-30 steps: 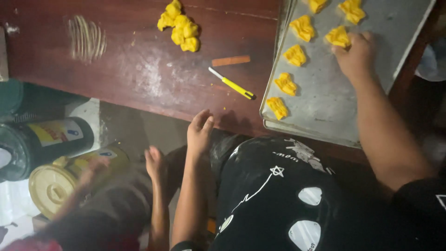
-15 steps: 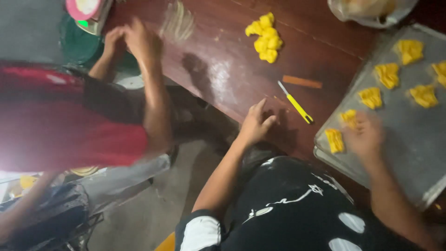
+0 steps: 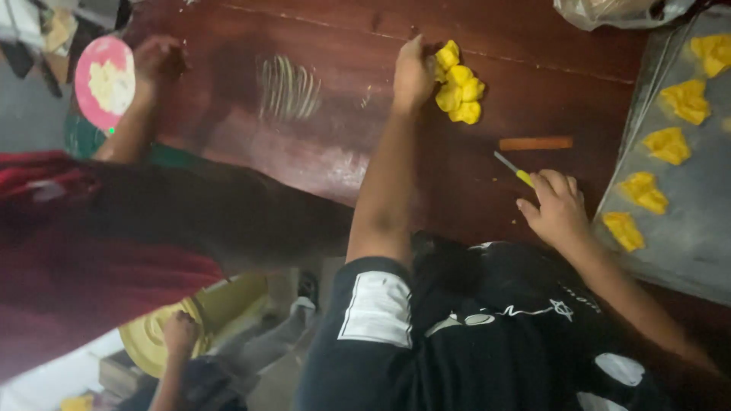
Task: Shaping and filling pieces of dough on a bakery work table.
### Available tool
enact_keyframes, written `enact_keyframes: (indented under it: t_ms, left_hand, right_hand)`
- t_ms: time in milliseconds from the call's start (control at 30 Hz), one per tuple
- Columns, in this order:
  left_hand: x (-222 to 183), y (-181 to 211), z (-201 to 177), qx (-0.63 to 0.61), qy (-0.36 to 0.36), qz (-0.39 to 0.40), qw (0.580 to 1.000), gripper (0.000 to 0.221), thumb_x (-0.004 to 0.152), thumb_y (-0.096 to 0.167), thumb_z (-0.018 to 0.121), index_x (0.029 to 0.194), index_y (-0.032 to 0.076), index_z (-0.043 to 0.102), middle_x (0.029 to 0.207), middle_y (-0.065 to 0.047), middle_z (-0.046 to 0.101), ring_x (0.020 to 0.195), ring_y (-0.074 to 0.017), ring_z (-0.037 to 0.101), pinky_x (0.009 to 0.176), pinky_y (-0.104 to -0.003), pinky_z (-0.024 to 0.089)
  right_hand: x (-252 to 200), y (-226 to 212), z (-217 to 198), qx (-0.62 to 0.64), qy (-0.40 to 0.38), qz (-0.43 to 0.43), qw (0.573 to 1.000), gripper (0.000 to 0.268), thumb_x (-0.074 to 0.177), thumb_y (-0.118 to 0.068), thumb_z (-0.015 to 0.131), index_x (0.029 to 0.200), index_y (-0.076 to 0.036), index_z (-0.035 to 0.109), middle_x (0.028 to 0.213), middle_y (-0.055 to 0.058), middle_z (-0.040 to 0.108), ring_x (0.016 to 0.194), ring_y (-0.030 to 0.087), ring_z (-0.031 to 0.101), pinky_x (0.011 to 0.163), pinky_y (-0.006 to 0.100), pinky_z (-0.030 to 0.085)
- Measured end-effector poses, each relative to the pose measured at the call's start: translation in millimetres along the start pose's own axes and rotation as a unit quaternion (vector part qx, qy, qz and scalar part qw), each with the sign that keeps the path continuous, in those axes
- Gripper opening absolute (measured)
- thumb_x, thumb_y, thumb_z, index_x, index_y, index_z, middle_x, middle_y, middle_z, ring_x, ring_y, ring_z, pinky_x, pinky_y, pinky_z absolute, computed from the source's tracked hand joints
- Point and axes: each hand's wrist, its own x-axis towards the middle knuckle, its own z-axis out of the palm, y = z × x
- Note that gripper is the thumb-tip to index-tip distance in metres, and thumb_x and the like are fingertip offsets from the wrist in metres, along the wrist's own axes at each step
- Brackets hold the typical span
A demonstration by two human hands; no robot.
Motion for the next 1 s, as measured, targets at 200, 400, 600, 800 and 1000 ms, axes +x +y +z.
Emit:
enact_keyframes:
  t_ms: [200, 400, 600, 800, 1000]
  left_hand:
    - [-7, 15, -38, 0.032, -0.245, -0.075, 0.966, 0.033, 0.085, 0.009, 0.065, 0.117, 0.003, 0.070, 0.112, -0.023, 0.072, 0.106, -0.0414, 0.068, 0.091, -0.047, 0.054]
    - [-116, 114, -118, -0.233, -0.209, -0.175, 0.933, 0.027, 0.095, 0.018, 0.068, 0.115, 0.000, 0.071, 0.104, -0.009, 0.076, 0.095, -0.0164, 0.071, 0.087, -0.032, 0.058]
    - [-165, 281, -83, -0.377, -0.116, -0.221, 0.892, 0.030, 0.105, 0.025, 0.062, 0.122, 0.000, 0.067, 0.106, -0.006, 0.072, 0.097, -0.0111, 0.065, 0.088, -0.028, 0.055]
    - [-154, 303, -99, -0.568, -0.138, -0.285, 0.760, 0.035, 0.105, 0.029, 0.061, 0.128, 0.002, 0.062, 0.105, -0.007, 0.071, 0.088, -0.0140, 0.065, 0.076, -0.029, 0.054]
    - [-145, 268, -127, -0.304, -0.229, -0.063, 0.923, 0.026, 0.098, 0.018, 0.069, 0.122, 0.007, 0.071, 0.106, -0.012, 0.068, 0.090, -0.0249, 0.066, 0.078, -0.034, 0.054]
  right_hand:
    - [-11, -9, 2, 0.111, 0.037, 0.048, 0.992, 0.053, 0.090, -0.027, 0.077, 0.135, -0.001, 0.065, 0.137, 0.018, 0.059, 0.127, 0.037, 0.056, 0.106, 0.049, 0.050]
    - [18, -5, -36, 0.254, 0.084, 0.033, 0.963, 0.048, 0.096, -0.021, 0.072, 0.137, 0.001, 0.060, 0.137, 0.017, 0.059, 0.116, 0.028, 0.065, 0.094, 0.037, 0.057]
    - [50, -35, -88, 0.411, 0.043, 0.020, 0.910, 0.037, 0.098, -0.021, 0.072, 0.127, 0.000, 0.061, 0.103, 0.011, 0.069, 0.088, 0.017, 0.068, 0.077, 0.026, 0.054]
    - [54, -9, -88, 0.725, -0.027, 0.107, 0.680, 0.021, 0.101, -0.017, 0.073, 0.109, 0.002, 0.069, 0.094, 0.005, 0.069, 0.076, 0.012, 0.061, 0.060, 0.024, 0.050]
    - [130, 43, -131, 0.475, -0.130, 0.005, 0.870, 0.037, 0.086, -0.027, 0.078, 0.117, -0.007, 0.071, 0.114, 0.006, 0.072, 0.101, 0.021, 0.069, 0.089, 0.035, 0.057]
